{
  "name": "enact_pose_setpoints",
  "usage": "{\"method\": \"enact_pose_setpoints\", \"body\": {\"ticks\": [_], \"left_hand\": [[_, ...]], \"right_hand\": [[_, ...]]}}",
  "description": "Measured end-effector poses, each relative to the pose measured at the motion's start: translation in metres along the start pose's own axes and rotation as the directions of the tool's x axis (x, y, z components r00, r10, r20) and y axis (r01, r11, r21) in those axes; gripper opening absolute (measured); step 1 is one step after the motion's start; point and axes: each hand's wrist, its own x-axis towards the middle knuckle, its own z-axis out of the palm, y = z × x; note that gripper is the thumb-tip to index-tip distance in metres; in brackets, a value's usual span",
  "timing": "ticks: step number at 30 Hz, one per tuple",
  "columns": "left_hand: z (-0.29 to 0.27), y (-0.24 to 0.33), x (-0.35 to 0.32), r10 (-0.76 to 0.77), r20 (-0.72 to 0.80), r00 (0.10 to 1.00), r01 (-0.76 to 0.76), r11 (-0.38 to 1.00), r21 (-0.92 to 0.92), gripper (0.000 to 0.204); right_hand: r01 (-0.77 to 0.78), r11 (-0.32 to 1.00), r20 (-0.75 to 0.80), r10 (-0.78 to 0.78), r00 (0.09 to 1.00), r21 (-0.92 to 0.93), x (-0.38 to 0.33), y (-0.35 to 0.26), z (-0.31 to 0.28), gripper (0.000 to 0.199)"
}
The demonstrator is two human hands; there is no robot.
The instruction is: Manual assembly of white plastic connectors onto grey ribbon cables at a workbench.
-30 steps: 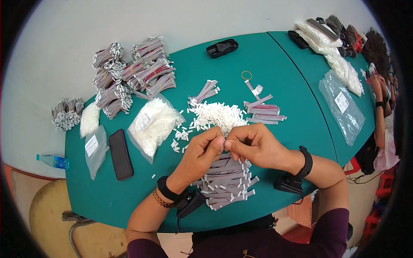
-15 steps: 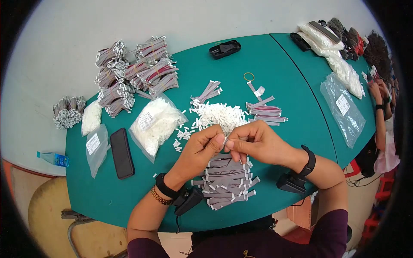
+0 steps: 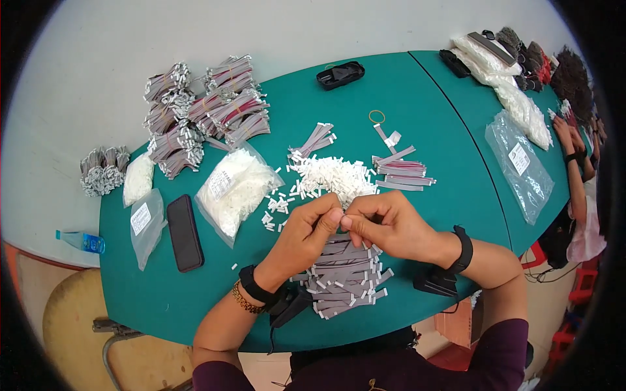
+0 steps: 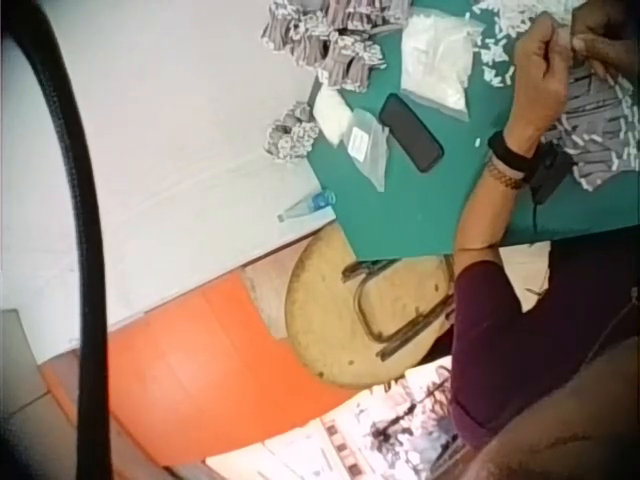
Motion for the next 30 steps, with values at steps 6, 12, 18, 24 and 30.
{"method": "enact_pose_setpoints", "body": {"ticks": [6,12,18,24,30], "left_hand": [[-0.007,0.004,0.004,0.027,0.007,1.000,-0.027,0.999,-0.031,0.029],[-0.006,0.003,0.003,-0.006,-0.004,1.000,0.006,0.998,-0.069,0.030],[-0.008,0.001,0.004,0.009,-0.008,1.000,-0.010,0.998,-0.054,0.030],[-0.006,0.003,0.004,0.017,-0.012,1.000,-0.017,1.000,-0.019,0.028],[-0.006,0.006,0.003,-0.013,0.016,1.000,0.013,1.000,-0.026,0.025]], "right_hand": [[-0.068,0.997,0.015,0.068,0.998,0.043,0.003,-0.007,-0.004,0.021],[-0.066,0.996,0.040,0.063,0.997,0.068,0.004,-0.006,-0.006,0.022],[-0.010,1.000,0.015,0.011,1.000,-0.014,0.003,-0.008,-0.008,0.019],[-0.086,0.982,0.018,0.084,0.996,0.166,0.006,-0.008,-0.012,0.015],[-0.036,0.976,-0.027,0.043,0.999,0.213,0.004,-0.005,-0.009,0.012]]}}
